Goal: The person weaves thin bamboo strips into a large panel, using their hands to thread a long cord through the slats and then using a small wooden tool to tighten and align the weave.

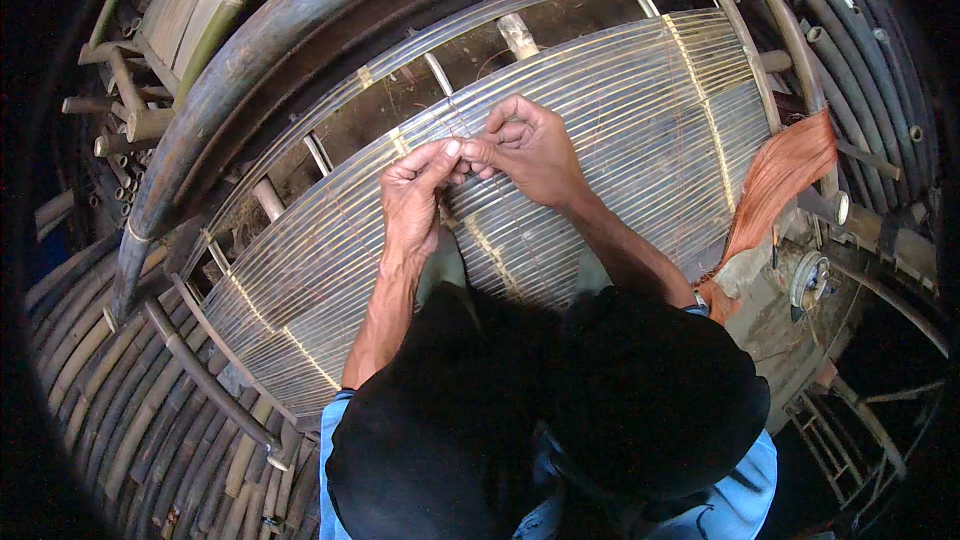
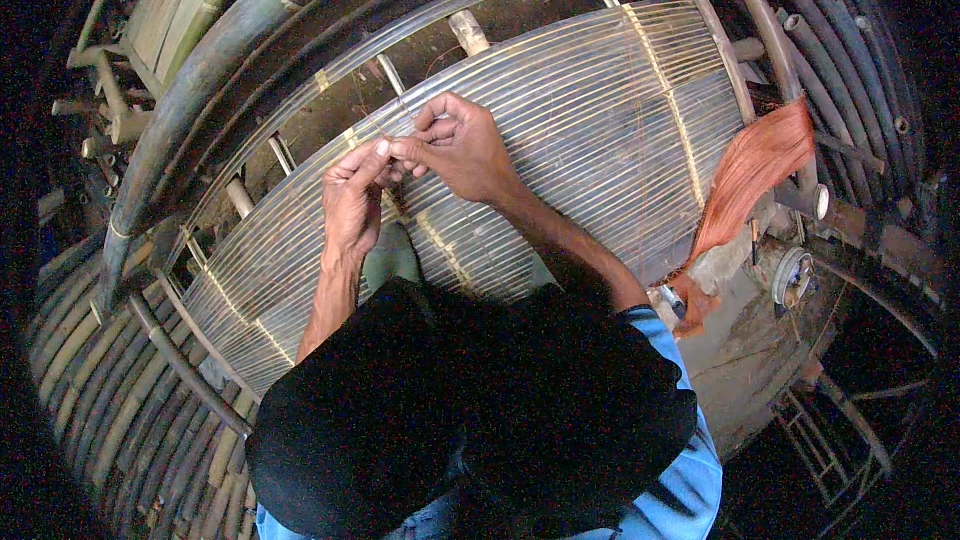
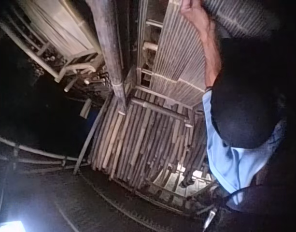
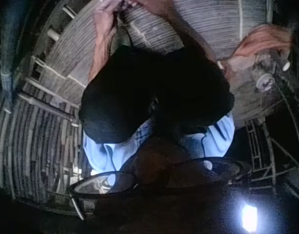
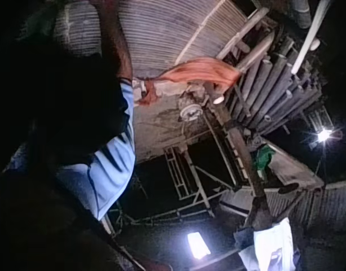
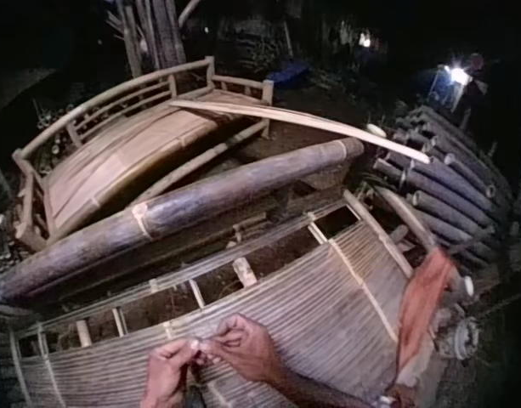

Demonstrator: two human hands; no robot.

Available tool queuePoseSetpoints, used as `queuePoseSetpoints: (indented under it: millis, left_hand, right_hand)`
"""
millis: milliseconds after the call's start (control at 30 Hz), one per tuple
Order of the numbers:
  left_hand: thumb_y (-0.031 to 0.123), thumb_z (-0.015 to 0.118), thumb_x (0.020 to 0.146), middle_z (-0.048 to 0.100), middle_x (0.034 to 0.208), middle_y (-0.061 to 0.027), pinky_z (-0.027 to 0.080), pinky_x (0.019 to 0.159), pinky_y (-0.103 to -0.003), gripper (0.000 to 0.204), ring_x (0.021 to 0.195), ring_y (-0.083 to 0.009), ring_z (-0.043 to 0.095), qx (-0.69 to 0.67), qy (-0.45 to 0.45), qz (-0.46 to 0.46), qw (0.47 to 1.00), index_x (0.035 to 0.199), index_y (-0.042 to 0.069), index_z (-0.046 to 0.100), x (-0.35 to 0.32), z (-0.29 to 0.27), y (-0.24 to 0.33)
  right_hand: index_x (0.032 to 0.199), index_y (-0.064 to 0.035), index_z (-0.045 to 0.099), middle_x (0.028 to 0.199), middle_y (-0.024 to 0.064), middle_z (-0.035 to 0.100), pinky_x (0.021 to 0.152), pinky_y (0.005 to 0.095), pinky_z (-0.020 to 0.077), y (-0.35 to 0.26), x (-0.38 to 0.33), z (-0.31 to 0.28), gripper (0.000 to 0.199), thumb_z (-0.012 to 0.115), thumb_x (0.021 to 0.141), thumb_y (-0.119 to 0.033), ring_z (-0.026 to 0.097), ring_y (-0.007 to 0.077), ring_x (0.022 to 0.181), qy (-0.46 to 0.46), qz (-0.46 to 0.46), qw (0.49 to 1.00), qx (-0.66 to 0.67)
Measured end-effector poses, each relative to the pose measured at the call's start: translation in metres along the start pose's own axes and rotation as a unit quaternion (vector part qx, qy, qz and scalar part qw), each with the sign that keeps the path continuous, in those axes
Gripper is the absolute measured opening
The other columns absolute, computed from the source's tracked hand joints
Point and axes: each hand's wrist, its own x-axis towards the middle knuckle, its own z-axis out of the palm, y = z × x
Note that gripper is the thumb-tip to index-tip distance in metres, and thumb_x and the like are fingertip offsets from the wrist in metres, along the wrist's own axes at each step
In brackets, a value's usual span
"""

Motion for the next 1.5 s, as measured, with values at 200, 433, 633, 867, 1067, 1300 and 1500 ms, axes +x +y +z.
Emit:
queuePoseSetpoints:
  millis: [200, 433, 633, 867, 1067, 1300, 1500]
  left_hand:
    - [0.016, 0.072, 0.092, 0.072, 0.086, -0.0073, 0.048, 0.070, -0.025, 0.023, 0.075, -0.0109, 0.061, -0.012, -0.027, -0.017, 0.999, 0.105, -0.003, 0.073, 0.004, 0.000, -0.005]
    - [0.016, 0.072, 0.093, 0.072, 0.086, -0.0056, 0.047, 0.070, -0.024, 0.022, 0.075, -0.0098, 0.060, -0.013, -0.031, -0.037, 0.999, 0.104, -0.002, 0.074, 0.006, 0.004, 0.005]
    - [0.015, 0.072, 0.092, 0.073, 0.087, -0.0055, 0.047, 0.070, -0.024, 0.019, 0.076, -0.0092, 0.060, -0.006, -0.064, -0.032, 0.997, 0.102, -0.001, 0.074, 0.017, 0.009, 0.014]
    - [0.012, 0.069, 0.094, 0.073, 0.088, -0.0088, 0.047, 0.057, -0.022, 0.015, 0.066, -0.0092, 0.059, 0.134, -0.119, -0.021, 0.984, 0.098, -0.002, 0.073, 0.021, 0.013, 0.040]
    - [0.011, 0.069, 0.093, 0.073, 0.083, -0.0096, 0.039, 0.044, -0.020, 0.016, 0.058, -0.0066, 0.057, 0.148, -0.184, -0.086, 0.968, 0.101, -0.002, 0.069, 0.023, 0.016, 0.057]
    - [0.013, 0.075, 0.089, 0.071, 0.076, -0.0061, 0.034, 0.046, -0.020, 0.015, 0.053, -0.0051, 0.052, 0.184, -0.144, -0.037, 0.972, 0.096, 0.000, 0.074, 0.030, 0.011, 0.042]
    - [0.005, 0.078, 0.084, 0.071, 0.077, -0.0051, 0.039, 0.051, -0.020, 0.011, 0.059, -0.0060, 0.056, 0.194, 0.002, 0.015, 0.981, 0.093, -0.001, 0.076, 0.033, 0.008, 0.030]
  right_hand:
    - [0.092, -0.0032, 0.052, 0.081, 0.0144, 0.071, 0.061, 0.0242, 0.0586, 0.001, -0.001, -0.009, 0.025, 0.076, 0.088, -0.007, 0.070, 0.0146, 0.073, -0.022, 0.006, 1.000, 0.011]
    - [0.087, -0.0045, 0.051, 0.080, 0.0152, 0.070, 0.059, 0.0243, 0.0576, 0.003, 0.000, -0.007, 0.026, 0.077, 0.088, -0.008, 0.069, 0.0143, 0.071, -0.007, 0.060, 0.996, 0.059]
    - [0.084, -0.0056, 0.052, 0.080, 0.0145, 0.070, 0.059, 0.0238, 0.0571, -0.006, 0.003, -0.010, 0.026, 0.077, 0.088, -0.008, 0.069, 0.0144, 0.070, -0.005, 0.046, 0.994, 0.102]
    - [0.112, -0.0045, 0.069, 0.095, 0.0081, 0.073, 0.082, 0.0314, 0.0552, -0.042, -0.003, -0.015, 0.030, 0.077, 0.084, -0.008, 0.068, 0.0170, 0.093, 0.059, -0.246, 0.909, -0.332]
    - [0.105, -0.0062, 0.073, 0.096, 0.0085, 0.071, 0.085, 0.0376, 0.0516, -0.055, 0.008, -0.027, 0.022, 0.072, 0.083, -0.006, 0.064, 0.0270, 0.094, -0.066, -0.336, 0.829, -0.442]
    - [0.097, -0.0065, 0.073, 0.092, 0.0092, 0.070, 0.081, 0.0378, 0.0507, -0.047, 0.006, -0.029, 0.012, 0.071, 0.087, -0.011, 0.063, 0.0270, 0.089, -0.078, -0.291, 0.833, -0.464]
    - [0.099, 0.0012, 0.071, 0.089, 0.0046, 0.069, 0.070, 0.0262, 0.0486, -0.022, 0.009, -0.025, 0.017, 0.068, 0.095, -0.015, 0.059, 0.0119, 0.076, 0.015, 0.041, 0.990, -0.131]
